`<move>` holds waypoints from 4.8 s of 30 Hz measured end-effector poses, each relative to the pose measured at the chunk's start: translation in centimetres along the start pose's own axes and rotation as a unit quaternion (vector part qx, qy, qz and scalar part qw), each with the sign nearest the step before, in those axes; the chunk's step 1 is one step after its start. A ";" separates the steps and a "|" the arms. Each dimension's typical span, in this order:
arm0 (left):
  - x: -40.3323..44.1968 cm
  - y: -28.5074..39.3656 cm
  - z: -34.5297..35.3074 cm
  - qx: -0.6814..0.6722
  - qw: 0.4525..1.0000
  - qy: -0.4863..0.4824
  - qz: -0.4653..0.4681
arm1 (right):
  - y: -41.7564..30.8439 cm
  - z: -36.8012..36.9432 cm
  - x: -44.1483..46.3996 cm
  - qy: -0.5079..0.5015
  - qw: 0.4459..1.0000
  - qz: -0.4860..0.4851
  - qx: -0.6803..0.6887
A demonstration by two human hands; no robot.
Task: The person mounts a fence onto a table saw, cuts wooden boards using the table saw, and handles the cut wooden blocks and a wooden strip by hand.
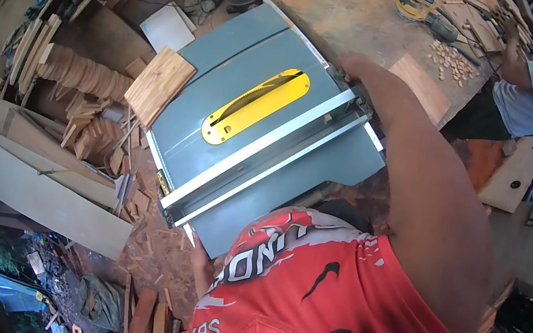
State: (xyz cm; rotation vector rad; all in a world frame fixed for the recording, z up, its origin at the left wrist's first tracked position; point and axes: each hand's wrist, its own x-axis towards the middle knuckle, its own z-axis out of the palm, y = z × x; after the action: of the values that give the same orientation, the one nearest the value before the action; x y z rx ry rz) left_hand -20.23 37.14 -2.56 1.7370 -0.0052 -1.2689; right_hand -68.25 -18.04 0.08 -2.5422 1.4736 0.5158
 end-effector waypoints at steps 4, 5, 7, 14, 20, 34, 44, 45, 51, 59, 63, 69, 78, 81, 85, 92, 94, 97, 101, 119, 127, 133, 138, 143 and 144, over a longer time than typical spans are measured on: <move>-0.9 2.1 0.4 0.118 0.992 -0.005 0.034 | -0.4 -1.3 -2.1 -0.016 0.999 -0.014 0.038; -2.6 3.7 1.3 0.197 0.979 -0.004 0.060 | 0.2 -0.3 -1.8 -0.017 0.999 -0.010 0.027; -5.7 6.9 3.2 0.399 0.908 0.002 0.128 | 1.1 1.0 -2.2 -0.019 1.000 -0.003 0.017; 5.0 0.1 -3.7 -0.004 0.999 -0.003 -0.043 | -1.2 4.1 -7.9 0.010 0.971 -0.007 0.238; -2.4 5.0 2.4 0.124 0.991 -0.010 0.045 | -6.2 2.0 -14.4 -0.032 0.634 0.201 0.746; 3.1 -4.9 -1.2 0.074 0.992 0.101 -0.011 | -8.7 9.5 -21.6 0.124 0.742 0.188 0.632; 2.5 -3.0 -3.9 0.109 0.993 -0.035 -0.042 | -10.2 10.2 -22.2 0.182 0.892 0.198 0.362; 2.9 -2.5 -4.9 0.237 0.966 -0.032 0.101 | -11.2 10.3 -22.4 0.249 0.903 0.198 0.288; 2.0 6.3 -6.8 0.238 0.906 -0.037 0.348 | -27.1 10.7 -25.1 0.389 0.871 0.106 0.280; 9.3 10.4 -15.7 0.341 0.827 -0.237 0.378 | -53.4 10.2 -29.3 0.291 0.922 0.121 0.225; 11.6 9.7 -20.6 0.363 0.823 -0.254 0.356 | -58.2 11.8 -32.8 0.368 0.850 0.178 0.331; 15.2 7.0 -26.1 0.376 0.836 -0.193 0.350 | -59.2 21.9 -34.7 0.212 0.657 0.363 0.626; 21.4 17.6 -25.3 0.399 0.778 -0.249 0.417 | -68.5 22.7 -22.3 0.105 0.607 0.323 0.718; 25.8 23.9 -24.6 0.381 0.785 -0.303 0.384 | -69.6 21.9 -16.9 0.352 0.285 0.447 0.772; 33.0 30.3 -26.5 0.448 0.736 -0.374 0.343 | -69.0 21.2 -13.5 0.521 0.221 0.500 0.656; 37.0 37.5 -26.5 0.563 0.641 -0.401 0.333 | -71.6 20.3 -14.7 0.629 0.329 0.495 0.501; 38.0 37.5 -24.2 0.559 0.622 -0.426 0.345 | -75.0 20.1 -15.3 0.598 0.358 0.431 0.573; 36.1 38.7 -19.0 0.582 0.603 -0.424 0.343 | -79.9 16.9 -12.6 0.419 0.250 0.393 0.779; 31.5 40.4 -9.8 0.484 0.512 -0.520 0.482 | -81.9 9.3 -6.0 0.440 0.178 0.257 0.842; 34.4 44.8 16.2 0.450 0.155 -0.530 0.702 | -79.2 8.6 -1.4 0.564 0.254 0.666 0.417; 34.6 44.8 16.7 0.426 0.124 -0.565 0.696 | -79.7 6.2 -3.0 0.506 0.261 0.668 0.479; 34.9 44.7 17.2 0.404 0.129 -0.571 0.703 | -79.2 7.2 -2.4 0.507 0.216 0.621 0.557; 35.4 45.7 18.5 0.417 0.086 -0.616 0.663 | -79.3 6.6 -1.9 0.413 0.373 0.783 0.277; 35.2 46.9 17.1 0.555 0.187 -0.442 0.679 | -79.1 10.5 -4.2 0.485 0.108 0.493 0.714; 35.2 46.9 17.1 0.601 0.241 -0.378 0.661 | -78.7 11.6 -3.8 0.453 0.152 0.565 0.672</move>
State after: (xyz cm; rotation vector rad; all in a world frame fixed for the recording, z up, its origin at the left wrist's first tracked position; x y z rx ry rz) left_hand 6.37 -17.59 3.21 0.7993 -2.9662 -0.2414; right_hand -4.48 28.07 -12.06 0.3363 1.9120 -1.7439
